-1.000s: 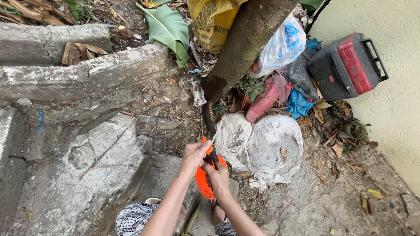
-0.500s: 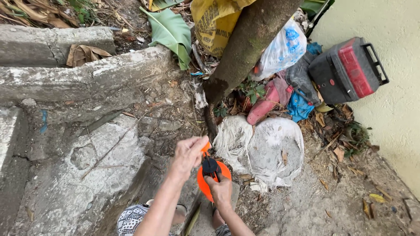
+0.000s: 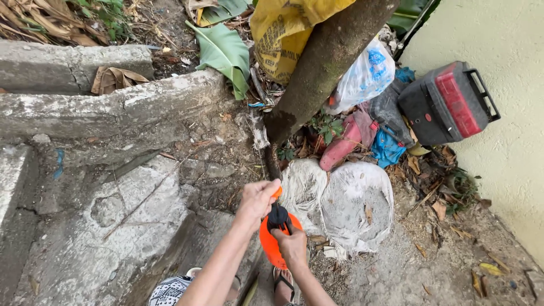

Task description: Spraying plants and ground using a pressurized spray bottle

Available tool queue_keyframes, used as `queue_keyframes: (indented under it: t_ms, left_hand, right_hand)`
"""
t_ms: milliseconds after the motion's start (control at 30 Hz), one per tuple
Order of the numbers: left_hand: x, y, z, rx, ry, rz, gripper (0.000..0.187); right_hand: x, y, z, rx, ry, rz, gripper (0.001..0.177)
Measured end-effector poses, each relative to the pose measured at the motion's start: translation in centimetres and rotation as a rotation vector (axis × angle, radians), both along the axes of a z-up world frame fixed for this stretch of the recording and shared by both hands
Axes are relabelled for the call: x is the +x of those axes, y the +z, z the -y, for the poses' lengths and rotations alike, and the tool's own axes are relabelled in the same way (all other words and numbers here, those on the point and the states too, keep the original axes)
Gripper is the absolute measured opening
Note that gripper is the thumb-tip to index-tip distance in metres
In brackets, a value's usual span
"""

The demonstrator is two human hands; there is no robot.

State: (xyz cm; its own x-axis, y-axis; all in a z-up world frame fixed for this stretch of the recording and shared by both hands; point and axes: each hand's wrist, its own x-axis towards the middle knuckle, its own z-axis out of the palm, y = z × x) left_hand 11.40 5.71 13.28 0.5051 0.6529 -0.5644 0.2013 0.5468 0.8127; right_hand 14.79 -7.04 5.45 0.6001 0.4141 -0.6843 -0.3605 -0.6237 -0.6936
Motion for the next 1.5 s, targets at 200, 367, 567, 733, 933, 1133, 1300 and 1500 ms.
queue_keyframes:
  t_ms: [200, 367, 567, 733, 933, 1133, 1300, 1500]
  left_hand:
    - [-0.4, -1.9, 1.6, 0.02, -0.064, 0.034, 0.045]
    - [-0.4, -8.5, 2.6, -0.127, 0.009, -0.045, 0.024]
    - [1.1, -0.7, 0.8, 0.059, -0.028, -0.04, 0.033]
    - [0.0, 0.6, 2.1, 0.063, -0.047, -0.072, 0.036]
    - [-0.8, -7.8, 3.8, -0.09, -0.007, 0.057, 0.034]
    - [0.6, -2.7, 2.1, -0.013, -0.019, -0.063, 0.037]
    - [0.5, -3.3, 1.9, 0.013, -0.017, 0.01, 0.029]
    - [0.5, -11.3, 4.2, -0.057, -0.007, 0.089, 0.044]
  right_hand:
    - [-0.9, -0.2, 0.3, 0.129, -0.115, -0.024, 0.01]
    - [-0.2, -0.9, 0.1, 0.067, -0.126, -0.002, 0.014]
    - [0.3, -3.8, 1.0, 0.119, -0.085, -0.026, 0.017]
    - [-0.4, -3.2, 1.4, 0.158, -0.152, -0.002, 0.024]
    - [0.6, -3.2, 1.5, 0.057, 0.015, 0.287, 0.018]
    - [1.3, -3.4, 1.3, 0.184, -0.015, 0.055, 0.011]
    - [0.5, -4.1, 2.1, 0.126, -0.053, 0.023, 0.011]
    - [1.5, -0.7, 1.3, -0.04, -0.019, 0.165, 0.016]
